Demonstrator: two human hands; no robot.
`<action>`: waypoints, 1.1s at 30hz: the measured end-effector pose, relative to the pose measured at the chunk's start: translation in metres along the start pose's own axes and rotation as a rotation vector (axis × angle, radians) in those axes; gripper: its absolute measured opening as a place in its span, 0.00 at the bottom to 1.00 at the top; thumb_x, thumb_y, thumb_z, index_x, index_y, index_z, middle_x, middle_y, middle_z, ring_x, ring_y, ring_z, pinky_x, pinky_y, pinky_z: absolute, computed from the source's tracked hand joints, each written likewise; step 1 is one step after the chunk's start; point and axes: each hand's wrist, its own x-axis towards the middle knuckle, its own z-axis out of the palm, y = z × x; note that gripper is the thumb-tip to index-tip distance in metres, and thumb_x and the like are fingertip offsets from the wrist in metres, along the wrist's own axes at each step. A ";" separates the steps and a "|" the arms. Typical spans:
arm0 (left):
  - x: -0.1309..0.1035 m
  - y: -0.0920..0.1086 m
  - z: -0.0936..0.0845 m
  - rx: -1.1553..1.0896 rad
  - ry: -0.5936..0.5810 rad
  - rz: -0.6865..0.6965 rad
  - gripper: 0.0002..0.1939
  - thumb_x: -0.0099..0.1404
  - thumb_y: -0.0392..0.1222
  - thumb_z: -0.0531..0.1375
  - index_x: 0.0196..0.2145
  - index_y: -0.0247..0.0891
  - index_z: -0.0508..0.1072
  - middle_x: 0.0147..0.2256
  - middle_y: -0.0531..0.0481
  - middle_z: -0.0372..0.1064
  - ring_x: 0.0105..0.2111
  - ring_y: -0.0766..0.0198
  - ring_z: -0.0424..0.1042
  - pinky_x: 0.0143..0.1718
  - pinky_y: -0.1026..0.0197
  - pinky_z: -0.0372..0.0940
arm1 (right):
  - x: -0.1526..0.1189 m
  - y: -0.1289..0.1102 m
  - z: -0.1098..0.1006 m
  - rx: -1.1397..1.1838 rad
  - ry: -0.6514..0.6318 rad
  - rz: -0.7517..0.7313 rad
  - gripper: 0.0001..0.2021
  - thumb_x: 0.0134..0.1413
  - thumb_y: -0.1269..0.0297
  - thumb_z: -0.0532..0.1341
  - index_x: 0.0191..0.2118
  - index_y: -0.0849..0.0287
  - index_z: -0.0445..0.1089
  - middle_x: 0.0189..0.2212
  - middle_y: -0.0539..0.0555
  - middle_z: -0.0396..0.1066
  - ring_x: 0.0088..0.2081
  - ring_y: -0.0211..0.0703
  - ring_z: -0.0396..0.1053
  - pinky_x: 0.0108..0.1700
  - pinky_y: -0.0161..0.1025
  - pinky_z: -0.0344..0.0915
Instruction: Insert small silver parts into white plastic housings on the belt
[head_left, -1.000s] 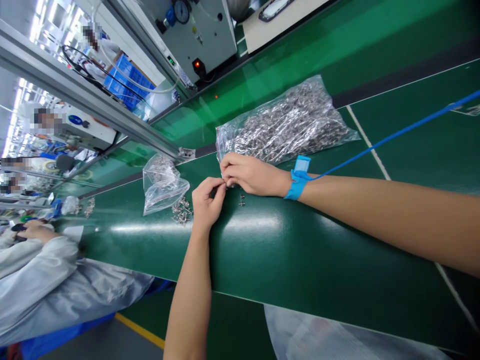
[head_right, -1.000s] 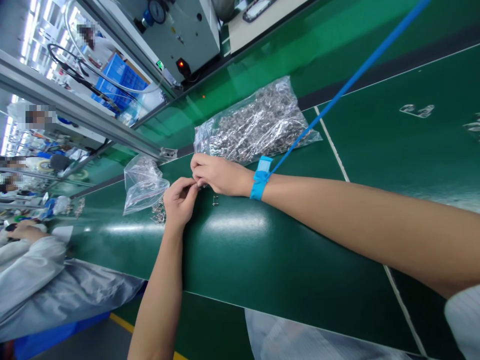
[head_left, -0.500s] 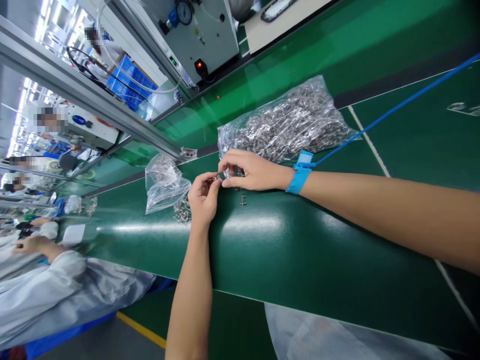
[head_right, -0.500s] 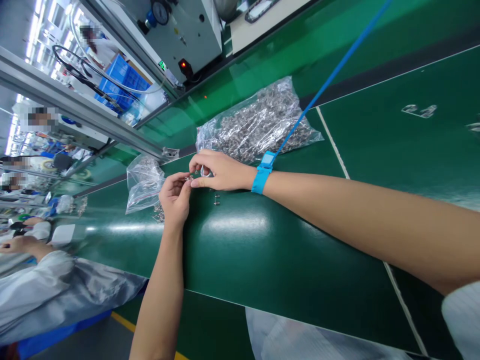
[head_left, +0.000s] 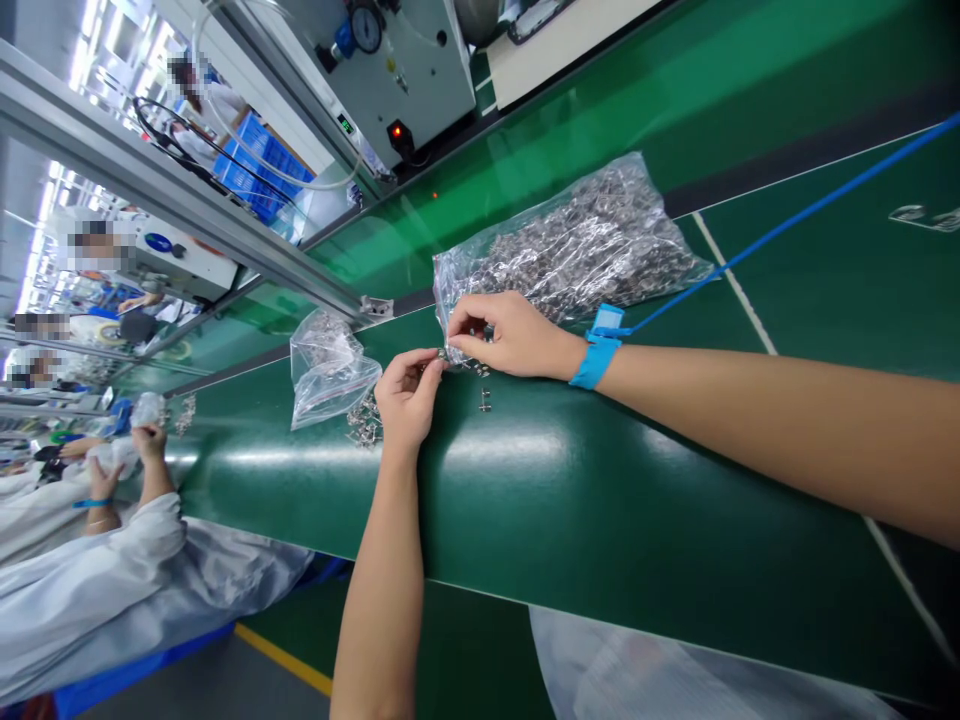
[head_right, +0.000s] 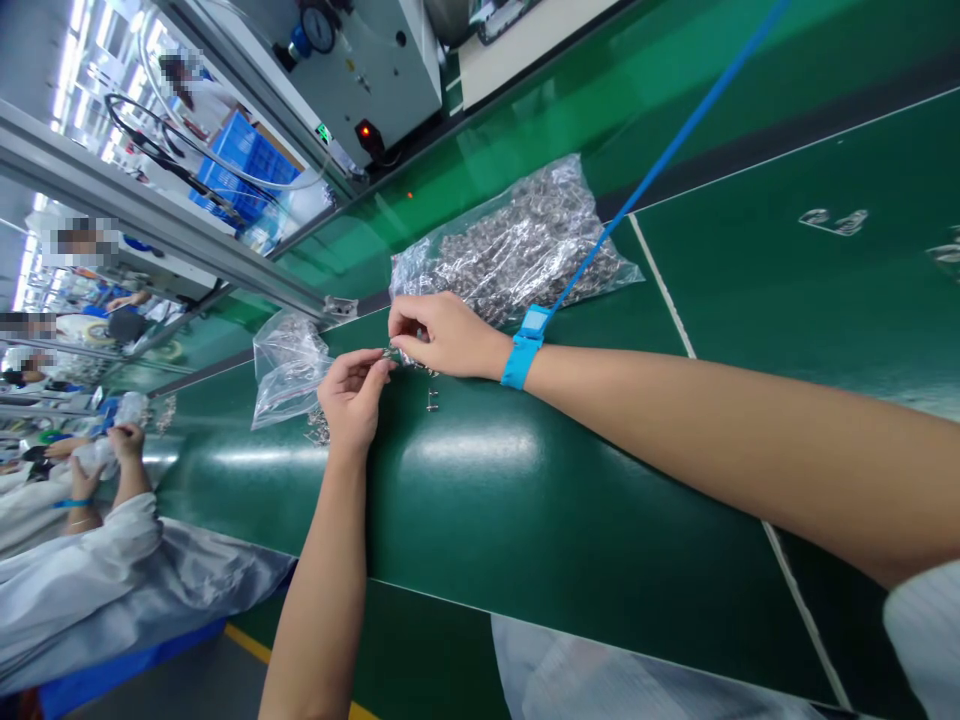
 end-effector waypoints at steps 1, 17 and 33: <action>0.001 0.000 -0.001 0.004 0.006 0.003 0.09 0.63 0.46 0.69 0.39 0.40 0.80 0.32 0.49 0.77 0.32 0.66 0.76 0.34 0.63 0.72 | 0.000 0.000 0.001 -0.012 0.015 -0.014 0.03 0.59 0.68 0.60 0.37 0.60 0.71 0.32 0.52 0.73 0.31 0.39 0.65 0.35 0.37 0.60; 0.002 -0.009 -0.003 0.182 0.058 0.048 0.07 0.64 0.45 0.66 0.39 0.40 0.79 0.32 0.50 0.74 0.30 0.67 0.71 0.34 0.63 0.67 | -0.008 0.008 0.008 -0.352 -0.074 -0.134 0.10 0.67 0.72 0.52 0.39 0.60 0.71 0.40 0.59 0.71 0.41 0.47 0.68 0.42 0.41 0.62; 0.002 0.001 0.000 0.344 -0.057 0.157 0.10 0.71 0.43 0.59 0.33 0.40 0.77 0.31 0.51 0.73 0.31 0.64 0.69 0.34 0.62 0.61 | -0.009 0.004 0.009 -0.257 -0.016 -0.263 0.13 0.65 0.75 0.51 0.48 0.60 0.71 0.45 0.60 0.74 0.46 0.49 0.71 0.45 0.46 0.69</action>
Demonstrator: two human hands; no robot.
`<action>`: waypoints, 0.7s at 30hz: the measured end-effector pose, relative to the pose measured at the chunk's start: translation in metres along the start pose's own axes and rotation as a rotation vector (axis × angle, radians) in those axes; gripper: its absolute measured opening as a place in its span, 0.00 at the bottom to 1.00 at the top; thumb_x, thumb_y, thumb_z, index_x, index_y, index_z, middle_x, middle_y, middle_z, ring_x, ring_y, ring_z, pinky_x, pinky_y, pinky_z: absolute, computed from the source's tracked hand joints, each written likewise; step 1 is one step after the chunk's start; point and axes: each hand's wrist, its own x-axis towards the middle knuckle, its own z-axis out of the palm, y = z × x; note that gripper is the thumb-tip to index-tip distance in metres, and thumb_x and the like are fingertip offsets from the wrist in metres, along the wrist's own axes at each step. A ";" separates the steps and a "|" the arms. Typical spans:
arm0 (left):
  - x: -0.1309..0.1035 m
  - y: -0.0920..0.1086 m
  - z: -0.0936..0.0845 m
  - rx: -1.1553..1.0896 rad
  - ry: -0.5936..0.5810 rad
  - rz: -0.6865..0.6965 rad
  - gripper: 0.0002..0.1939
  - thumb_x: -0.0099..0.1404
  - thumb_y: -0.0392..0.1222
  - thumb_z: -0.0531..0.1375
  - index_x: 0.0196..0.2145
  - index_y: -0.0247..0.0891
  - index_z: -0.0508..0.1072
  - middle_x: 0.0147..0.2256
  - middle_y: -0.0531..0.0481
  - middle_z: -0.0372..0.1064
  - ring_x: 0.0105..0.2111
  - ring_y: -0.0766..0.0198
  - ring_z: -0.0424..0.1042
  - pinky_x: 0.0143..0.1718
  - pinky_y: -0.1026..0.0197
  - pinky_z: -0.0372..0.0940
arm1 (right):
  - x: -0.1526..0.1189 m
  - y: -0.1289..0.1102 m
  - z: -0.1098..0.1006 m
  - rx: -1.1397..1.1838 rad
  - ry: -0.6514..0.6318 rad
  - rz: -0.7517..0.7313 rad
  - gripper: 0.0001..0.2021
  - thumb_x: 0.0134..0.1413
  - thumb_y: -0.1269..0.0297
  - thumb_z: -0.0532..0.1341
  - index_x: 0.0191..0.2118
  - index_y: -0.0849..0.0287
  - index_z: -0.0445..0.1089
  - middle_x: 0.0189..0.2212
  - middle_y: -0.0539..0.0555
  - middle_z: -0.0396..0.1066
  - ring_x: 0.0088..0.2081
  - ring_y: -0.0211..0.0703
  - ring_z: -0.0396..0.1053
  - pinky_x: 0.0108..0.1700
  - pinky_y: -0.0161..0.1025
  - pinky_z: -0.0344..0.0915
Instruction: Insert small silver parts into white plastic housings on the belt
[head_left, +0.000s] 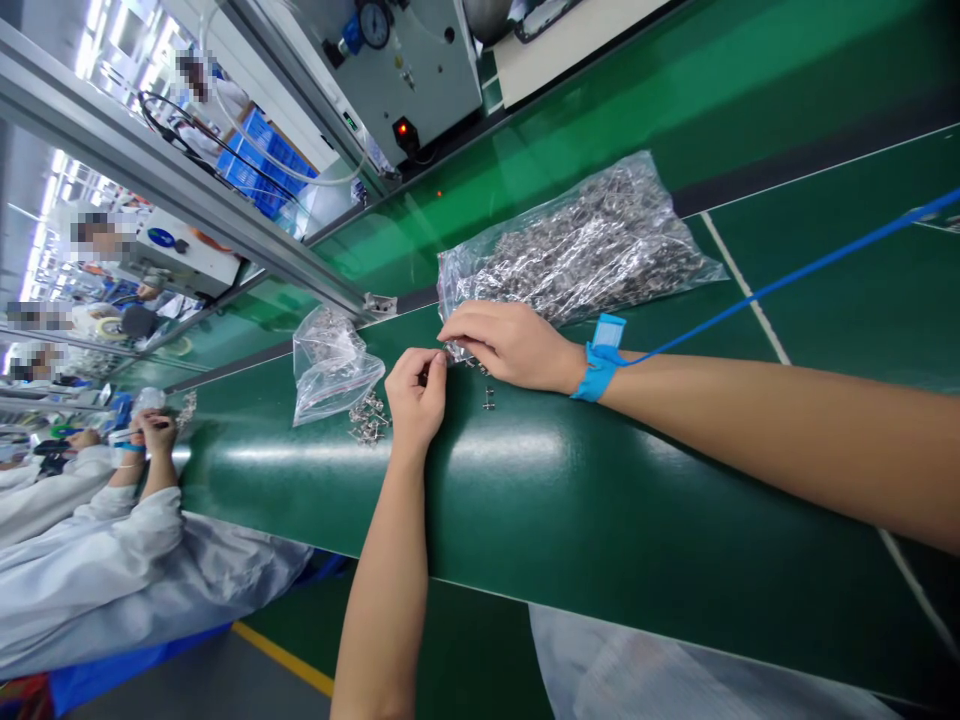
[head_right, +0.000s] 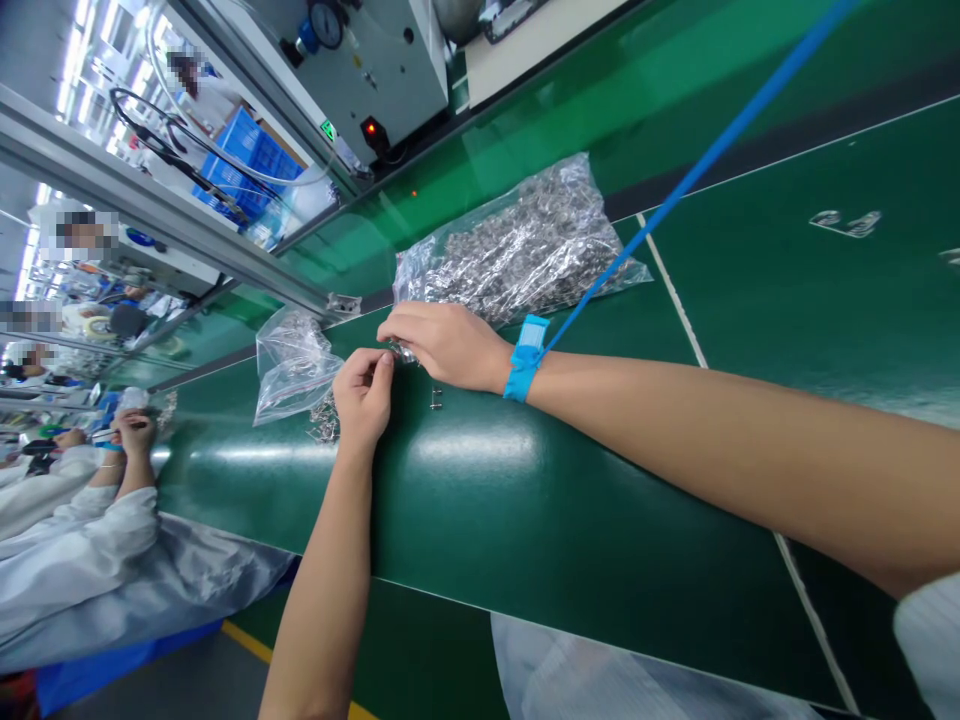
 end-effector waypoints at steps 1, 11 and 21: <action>0.000 0.000 0.000 -0.006 0.000 -0.010 0.11 0.71 0.43 0.59 0.32 0.40 0.77 0.30 0.51 0.72 0.31 0.65 0.69 0.33 0.62 0.61 | 0.000 0.000 0.000 -0.004 0.003 0.002 0.14 0.65 0.75 0.51 0.49 0.60 0.71 0.45 0.61 0.74 0.47 0.50 0.71 0.46 0.47 0.69; 0.000 0.001 -0.001 0.011 0.072 0.080 0.10 0.71 0.41 0.59 0.31 0.39 0.75 0.30 0.52 0.71 0.31 0.66 0.69 0.34 0.63 0.62 | -0.001 0.008 0.002 -0.047 0.046 0.016 0.09 0.69 0.71 0.53 0.42 0.62 0.72 0.39 0.59 0.73 0.40 0.47 0.70 0.42 0.44 0.69; -0.001 0.002 0.000 0.064 0.104 0.118 0.09 0.71 0.40 0.59 0.32 0.38 0.76 0.30 0.51 0.72 0.30 0.67 0.70 0.32 0.64 0.63 | 0.002 0.002 -0.001 0.007 0.072 -0.015 0.10 0.67 0.74 0.54 0.46 0.61 0.71 0.41 0.59 0.74 0.43 0.48 0.70 0.44 0.44 0.68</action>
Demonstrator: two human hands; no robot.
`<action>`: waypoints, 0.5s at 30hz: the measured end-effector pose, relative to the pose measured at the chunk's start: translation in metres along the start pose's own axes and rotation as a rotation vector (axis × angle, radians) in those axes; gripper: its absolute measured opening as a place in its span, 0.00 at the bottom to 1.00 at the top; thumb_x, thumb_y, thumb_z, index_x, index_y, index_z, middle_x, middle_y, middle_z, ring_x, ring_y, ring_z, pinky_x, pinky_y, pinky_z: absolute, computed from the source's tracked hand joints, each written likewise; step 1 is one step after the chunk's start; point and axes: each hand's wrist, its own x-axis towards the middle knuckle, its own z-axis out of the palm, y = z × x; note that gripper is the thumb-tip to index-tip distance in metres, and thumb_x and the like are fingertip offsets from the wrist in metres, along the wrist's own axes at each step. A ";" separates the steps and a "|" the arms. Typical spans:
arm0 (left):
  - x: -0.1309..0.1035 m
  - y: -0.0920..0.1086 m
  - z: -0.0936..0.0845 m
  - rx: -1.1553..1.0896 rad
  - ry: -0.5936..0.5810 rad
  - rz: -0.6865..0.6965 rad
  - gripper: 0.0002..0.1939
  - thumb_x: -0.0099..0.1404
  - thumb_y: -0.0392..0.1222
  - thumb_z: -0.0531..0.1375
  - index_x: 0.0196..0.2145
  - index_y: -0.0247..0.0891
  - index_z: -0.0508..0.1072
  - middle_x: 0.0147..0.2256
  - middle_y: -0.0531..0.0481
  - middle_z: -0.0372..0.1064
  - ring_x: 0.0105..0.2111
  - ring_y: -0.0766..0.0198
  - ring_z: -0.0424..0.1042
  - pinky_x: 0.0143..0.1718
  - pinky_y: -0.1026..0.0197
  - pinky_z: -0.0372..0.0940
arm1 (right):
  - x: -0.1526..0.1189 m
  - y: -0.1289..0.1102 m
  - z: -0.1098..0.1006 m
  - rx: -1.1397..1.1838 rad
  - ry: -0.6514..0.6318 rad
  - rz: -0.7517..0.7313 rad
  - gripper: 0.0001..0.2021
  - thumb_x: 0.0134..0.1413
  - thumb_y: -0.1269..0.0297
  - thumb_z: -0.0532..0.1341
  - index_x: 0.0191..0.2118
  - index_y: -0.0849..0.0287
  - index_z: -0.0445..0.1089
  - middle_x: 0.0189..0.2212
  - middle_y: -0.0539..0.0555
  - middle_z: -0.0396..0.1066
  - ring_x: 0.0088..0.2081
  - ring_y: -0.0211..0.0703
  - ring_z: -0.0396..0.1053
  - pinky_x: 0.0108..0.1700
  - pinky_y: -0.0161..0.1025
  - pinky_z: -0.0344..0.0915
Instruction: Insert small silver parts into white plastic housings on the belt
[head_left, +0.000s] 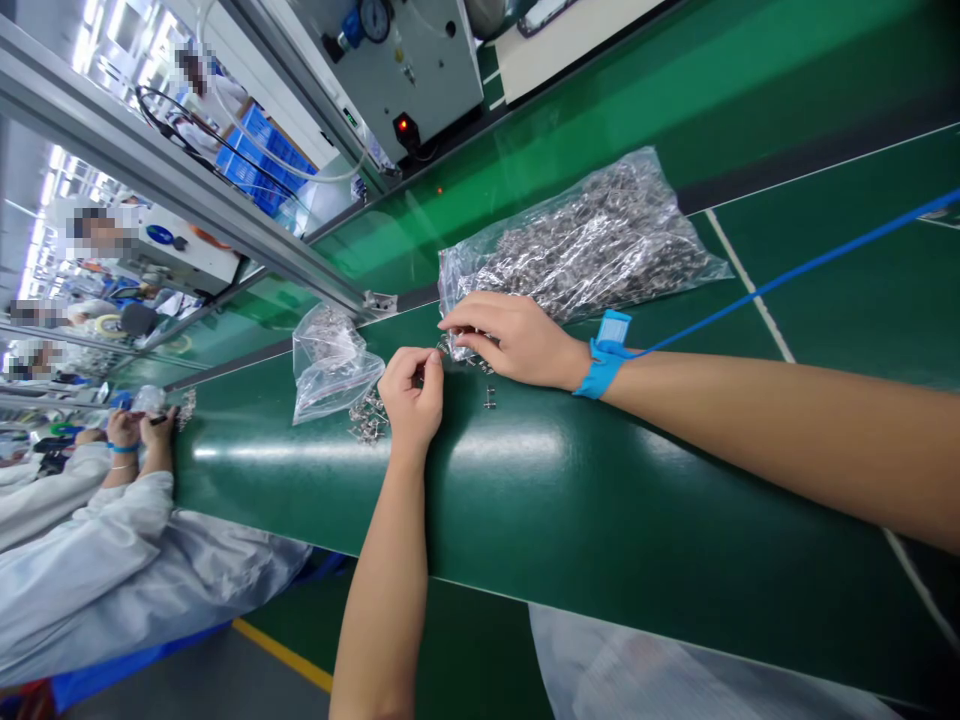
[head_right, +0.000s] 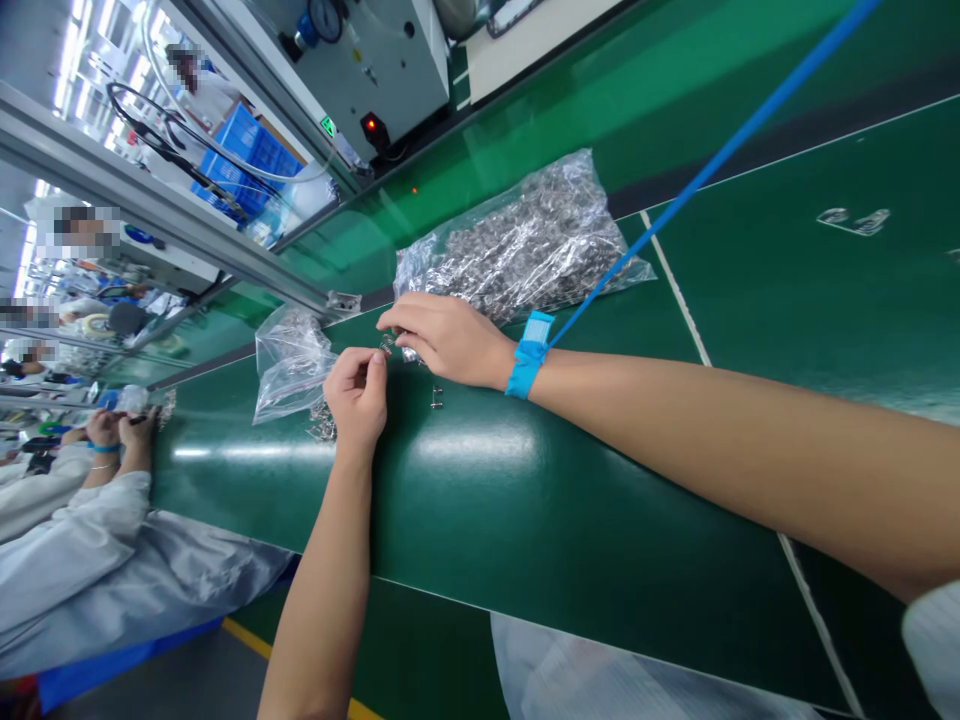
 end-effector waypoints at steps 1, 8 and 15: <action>0.000 0.000 0.000 0.002 0.003 0.001 0.10 0.71 0.40 0.59 0.32 0.38 0.76 0.30 0.51 0.72 0.30 0.67 0.70 0.32 0.64 0.63 | -0.001 0.001 0.000 -0.011 0.001 0.002 0.10 0.67 0.74 0.54 0.48 0.61 0.71 0.42 0.59 0.73 0.43 0.48 0.70 0.44 0.44 0.68; 0.000 0.002 0.002 0.100 0.024 0.053 0.09 0.70 0.40 0.61 0.31 0.38 0.75 0.27 0.53 0.71 0.26 0.69 0.67 0.29 0.65 0.61 | -0.005 0.001 0.002 -0.163 -0.095 0.080 0.09 0.66 0.75 0.52 0.42 0.63 0.70 0.40 0.59 0.70 0.39 0.46 0.67 0.39 0.41 0.64; -0.004 0.008 0.008 0.147 0.045 -0.003 0.09 0.65 0.37 0.62 0.26 0.37 0.74 0.23 0.54 0.67 0.25 0.68 0.65 0.29 0.64 0.60 | -0.001 -0.030 0.002 -0.584 -0.277 -0.144 0.17 0.68 0.79 0.47 0.36 0.62 0.70 0.32 0.55 0.68 0.29 0.42 0.59 0.31 0.42 0.52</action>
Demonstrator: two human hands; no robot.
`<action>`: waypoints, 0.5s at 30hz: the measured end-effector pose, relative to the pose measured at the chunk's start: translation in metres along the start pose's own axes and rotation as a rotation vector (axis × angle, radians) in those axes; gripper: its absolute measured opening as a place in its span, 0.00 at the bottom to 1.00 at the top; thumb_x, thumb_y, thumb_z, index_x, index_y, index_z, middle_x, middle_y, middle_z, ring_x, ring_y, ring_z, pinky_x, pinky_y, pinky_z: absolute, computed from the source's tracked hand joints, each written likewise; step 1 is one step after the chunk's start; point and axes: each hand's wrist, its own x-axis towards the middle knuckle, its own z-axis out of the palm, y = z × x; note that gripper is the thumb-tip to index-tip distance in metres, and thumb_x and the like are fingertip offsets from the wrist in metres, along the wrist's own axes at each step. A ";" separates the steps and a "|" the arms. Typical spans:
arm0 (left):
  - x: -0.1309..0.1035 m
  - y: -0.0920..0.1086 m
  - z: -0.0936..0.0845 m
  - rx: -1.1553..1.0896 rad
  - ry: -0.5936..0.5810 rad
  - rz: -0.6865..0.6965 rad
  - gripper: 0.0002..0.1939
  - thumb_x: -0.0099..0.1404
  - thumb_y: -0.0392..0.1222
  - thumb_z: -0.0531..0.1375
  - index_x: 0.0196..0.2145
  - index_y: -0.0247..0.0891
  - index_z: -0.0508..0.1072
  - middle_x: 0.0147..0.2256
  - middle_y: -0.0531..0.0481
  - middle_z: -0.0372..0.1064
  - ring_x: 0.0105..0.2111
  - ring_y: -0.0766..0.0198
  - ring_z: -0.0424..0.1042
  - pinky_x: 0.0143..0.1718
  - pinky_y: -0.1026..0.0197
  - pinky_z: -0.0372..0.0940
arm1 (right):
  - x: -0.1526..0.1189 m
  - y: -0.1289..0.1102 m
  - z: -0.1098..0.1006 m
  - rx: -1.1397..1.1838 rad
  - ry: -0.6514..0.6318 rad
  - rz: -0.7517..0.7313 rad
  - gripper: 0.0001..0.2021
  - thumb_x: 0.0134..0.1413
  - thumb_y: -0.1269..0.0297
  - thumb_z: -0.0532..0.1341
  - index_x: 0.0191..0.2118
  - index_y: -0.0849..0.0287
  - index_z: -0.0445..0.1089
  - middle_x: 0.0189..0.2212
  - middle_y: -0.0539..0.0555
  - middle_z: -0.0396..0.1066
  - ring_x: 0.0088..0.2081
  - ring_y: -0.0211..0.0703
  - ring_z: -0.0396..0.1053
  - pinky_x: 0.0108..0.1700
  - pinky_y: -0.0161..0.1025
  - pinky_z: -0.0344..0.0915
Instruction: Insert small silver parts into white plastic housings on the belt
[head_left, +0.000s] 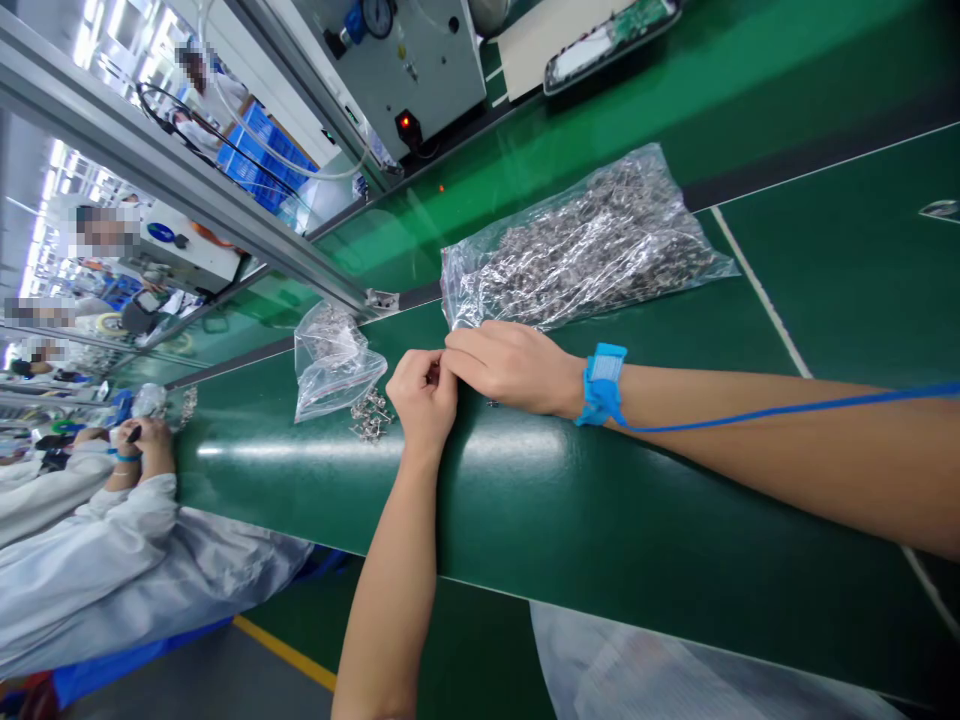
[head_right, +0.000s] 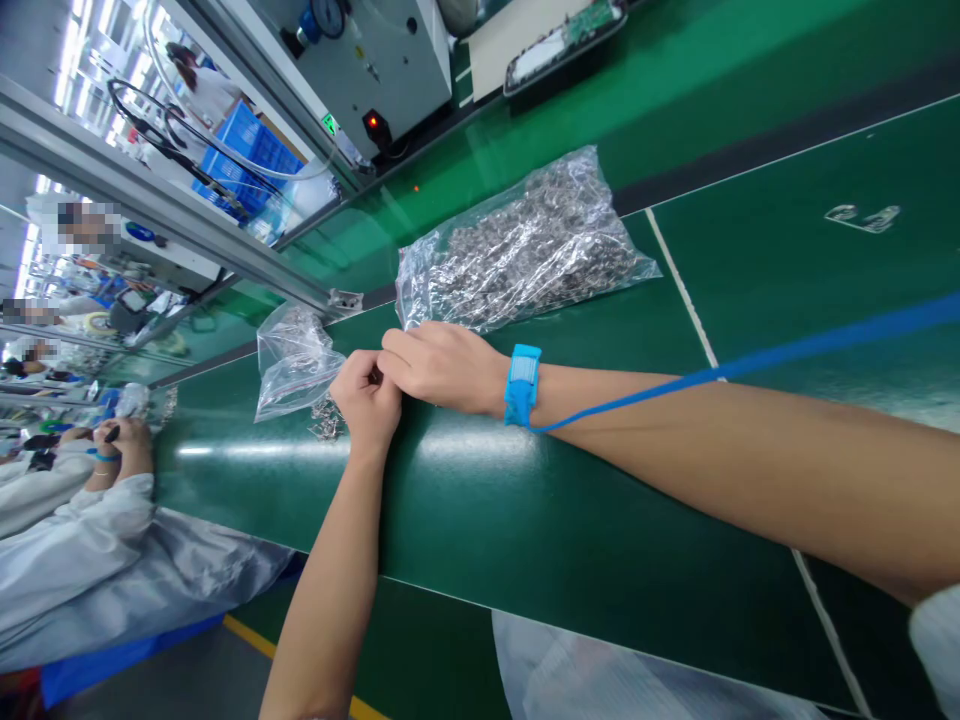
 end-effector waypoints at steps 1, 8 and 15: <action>0.000 0.000 0.001 -0.063 -0.006 -0.057 0.08 0.65 0.38 0.62 0.27 0.38 0.75 0.24 0.54 0.68 0.26 0.68 0.66 0.30 0.64 0.60 | 0.001 -0.001 -0.002 -0.009 0.020 -0.027 0.17 0.69 0.79 0.46 0.36 0.62 0.71 0.30 0.54 0.68 0.28 0.41 0.59 0.31 0.42 0.52; -0.002 -0.004 0.003 -0.520 -0.023 -0.343 0.12 0.69 0.49 0.62 0.37 0.38 0.78 0.25 0.53 0.71 0.23 0.69 0.69 0.28 0.63 0.65 | -0.005 0.004 -0.001 0.101 0.102 0.137 0.18 0.71 0.73 0.46 0.39 0.61 0.73 0.38 0.58 0.72 0.35 0.44 0.65 0.36 0.41 0.59; -0.008 -0.004 -0.006 0.269 0.255 0.408 0.08 0.69 0.35 0.61 0.44 0.35 0.80 0.33 0.43 0.76 0.32 0.61 0.74 0.36 0.56 0.65 | 0.005 -0.010 -0.005 0.681 0.247 0.401 0.08 0.65 0.65 0.59 0.34 0.59 0.72 0.34 0.55 0.73 0.36 0.43 0.69 0.38 0.41 0.64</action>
